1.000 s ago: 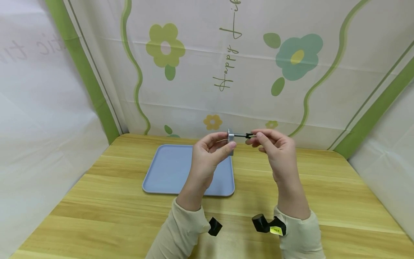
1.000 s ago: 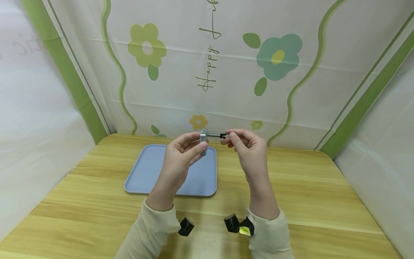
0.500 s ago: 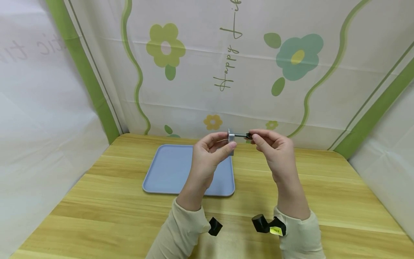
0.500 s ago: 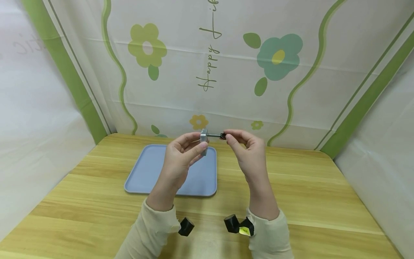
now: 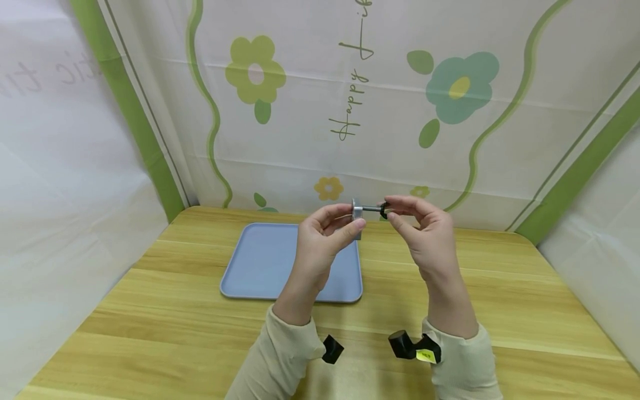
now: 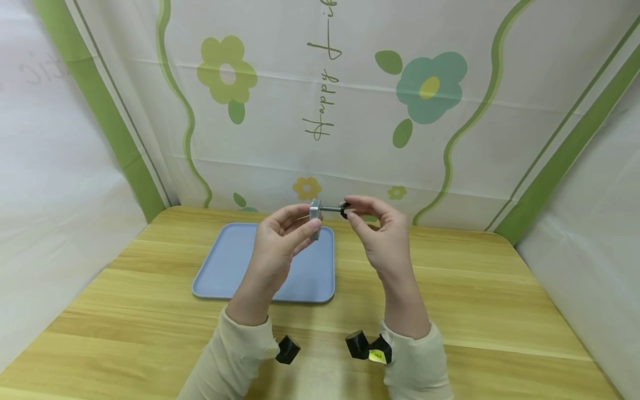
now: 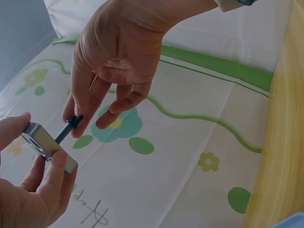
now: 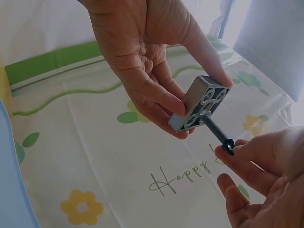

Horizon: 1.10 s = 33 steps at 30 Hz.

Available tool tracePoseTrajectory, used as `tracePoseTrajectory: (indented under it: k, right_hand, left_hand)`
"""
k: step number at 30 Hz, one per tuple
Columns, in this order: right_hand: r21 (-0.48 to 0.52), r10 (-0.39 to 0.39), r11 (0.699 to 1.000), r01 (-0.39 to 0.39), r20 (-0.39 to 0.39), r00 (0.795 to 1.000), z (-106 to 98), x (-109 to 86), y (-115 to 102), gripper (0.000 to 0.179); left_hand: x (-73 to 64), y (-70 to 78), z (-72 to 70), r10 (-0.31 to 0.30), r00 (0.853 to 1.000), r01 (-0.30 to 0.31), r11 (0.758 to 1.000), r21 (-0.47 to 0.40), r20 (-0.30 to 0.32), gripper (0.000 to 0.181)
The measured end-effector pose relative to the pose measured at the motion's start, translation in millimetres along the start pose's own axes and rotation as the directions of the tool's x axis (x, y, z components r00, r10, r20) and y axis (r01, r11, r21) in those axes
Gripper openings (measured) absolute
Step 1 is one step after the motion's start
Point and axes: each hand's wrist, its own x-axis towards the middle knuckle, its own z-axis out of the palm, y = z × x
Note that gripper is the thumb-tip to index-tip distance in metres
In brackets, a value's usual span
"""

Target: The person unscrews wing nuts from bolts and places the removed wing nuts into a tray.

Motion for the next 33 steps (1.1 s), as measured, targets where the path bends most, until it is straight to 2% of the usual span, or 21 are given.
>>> tracePoseTrajectory:
  k: [10, 14, 17, 20, 23, 33]
  right_hand:
    - [0.039, -0.029, 0.999, 0.029, -0.002, 1.0, 2.0, -0.5, 0.6, 0.024]
    - [0.086, -0.001, 0.996, 0.008, -0.08, 0.997, 1.0, -0.5, -1.4, 0.018]
    - [0.125, 0.025, 0.992, -0.005, -0.162, 0.986, -1.2, -0.6, -3.6, 0.013]
    - [0.151, 0.037, 0.988, -0.006, -0.202, 0.979, -3.0, -0.8, -5.8, 0.012]
    - [0.153, 0.044, 0.988, -0.015, -0.19, 0.981, -3.3, -1.5, -7.3, 0.012]
    - [0.104, 0.099, 0.99, -0.091, -0.071, 0.993, -2.3, -3.2, -7.2, 0.015]
  left_hand:
    - [-0.3, 0.0, 0.0, -0.002, 1.0, 0.002, 1.0, 0.001, 0.004, 0.033]
    - [-0.4, 0.0, -0.2, 0.003, 1.0, -0.003, 1.0, 0.001, 0.003, 0.033]
    - [-0.4, -0.1, -0.3, 0.005, 1.0, -0.005, 1.0, 0.002, 0.003, 0.033]
    - [-0.4, -0.3, -0.2, 0.002, 1.0, -0.002, 1.0, 0.0, 0.005, 0.033]
    - [-0.2, -0.6, -0.2, -0.004, 1.0, 0.004, 1.0, 0.002, 0.004, 0.032]
    - [-0.6, 0.0, -0.6, -0.002, 1.0, 0.002, 1.0, 0.001, 0.007, 0.033]
